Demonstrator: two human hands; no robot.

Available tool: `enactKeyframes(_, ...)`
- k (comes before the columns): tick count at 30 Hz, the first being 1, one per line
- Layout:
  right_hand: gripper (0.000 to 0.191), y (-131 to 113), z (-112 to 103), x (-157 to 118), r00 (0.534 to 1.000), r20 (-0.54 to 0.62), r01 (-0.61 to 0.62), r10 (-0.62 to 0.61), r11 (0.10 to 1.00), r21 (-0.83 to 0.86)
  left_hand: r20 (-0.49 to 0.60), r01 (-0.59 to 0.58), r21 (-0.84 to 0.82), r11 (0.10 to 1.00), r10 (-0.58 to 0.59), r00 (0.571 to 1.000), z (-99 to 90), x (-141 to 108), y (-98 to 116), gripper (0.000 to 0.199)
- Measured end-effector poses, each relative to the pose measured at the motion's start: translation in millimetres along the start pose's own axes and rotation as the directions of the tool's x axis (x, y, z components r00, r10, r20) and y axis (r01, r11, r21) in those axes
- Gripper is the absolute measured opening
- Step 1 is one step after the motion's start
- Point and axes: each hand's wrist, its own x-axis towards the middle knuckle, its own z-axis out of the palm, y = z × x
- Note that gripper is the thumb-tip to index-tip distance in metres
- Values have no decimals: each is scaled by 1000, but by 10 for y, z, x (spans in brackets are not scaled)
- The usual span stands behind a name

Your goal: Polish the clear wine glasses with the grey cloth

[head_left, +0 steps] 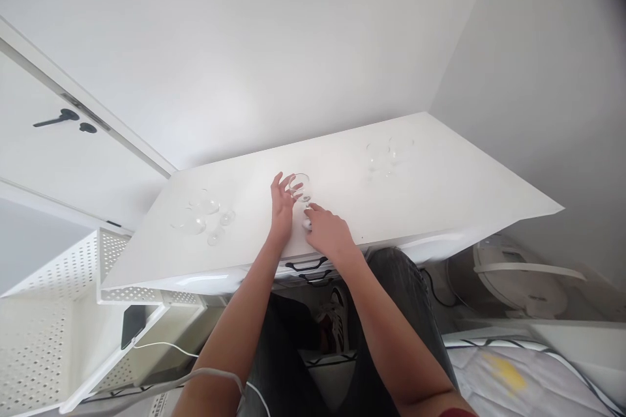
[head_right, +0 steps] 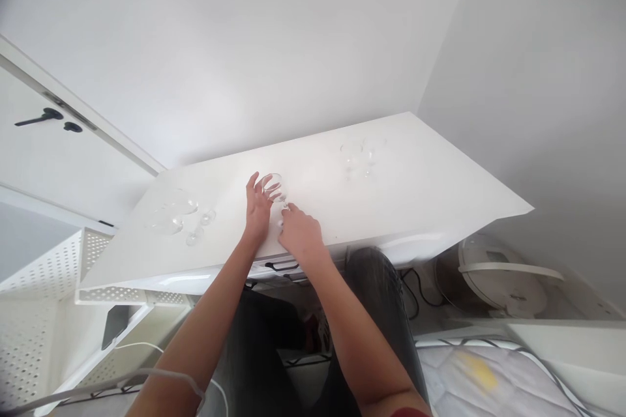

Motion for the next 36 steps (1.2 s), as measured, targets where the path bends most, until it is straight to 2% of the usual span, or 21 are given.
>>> enactKeyframes(3,48,185,-172,-109,998,16,-58,59,998,-30,-119,89,63,994,-81,990,-23,18,-70,50)
enactKeyframes(5,52,367,-308,-218,994,32,-101,102,993,-57,-127,130,116,985,-115,985,-36,29,-93,43)
enactKeyframes(8,60,682,-486,-389,969,39,-239,244,966,-102,-58,129,179,975,-120,991,-43,31,-83,42)
enactKeyframes(11,67,987,-596,-502,930,-21,-368,368,928,-61,39,171,238,956,-185,982,-43,19,-58,59)
enactKeyframes(14,72,1218,-652,-522,893,-67,-444,444,896,29,100,246,328,912,-292,951,-47,10,-65,68)
enactKeyframes(16,74,1317,-676,-487,873,-106,-473,477,879,55,116,245,382,891,-309,944,-52,13,-80,69)
enactKeyframes(21,76,1399,-702,-356,799,-182,-573,574,817,64,139,244,395,886,-321,937,-52,25,-66,67)
enactKeyframes(32,74,1440,-667,-365,811,-206,-532,548,837,128,133,251,389,886,-323,937,-38,34,-41,67)
enactKeyframes(36,71,1324,-707,-419,787,-259,-546,560,828,129,126,246,396,885,-317,940,-41,38,-49,66)
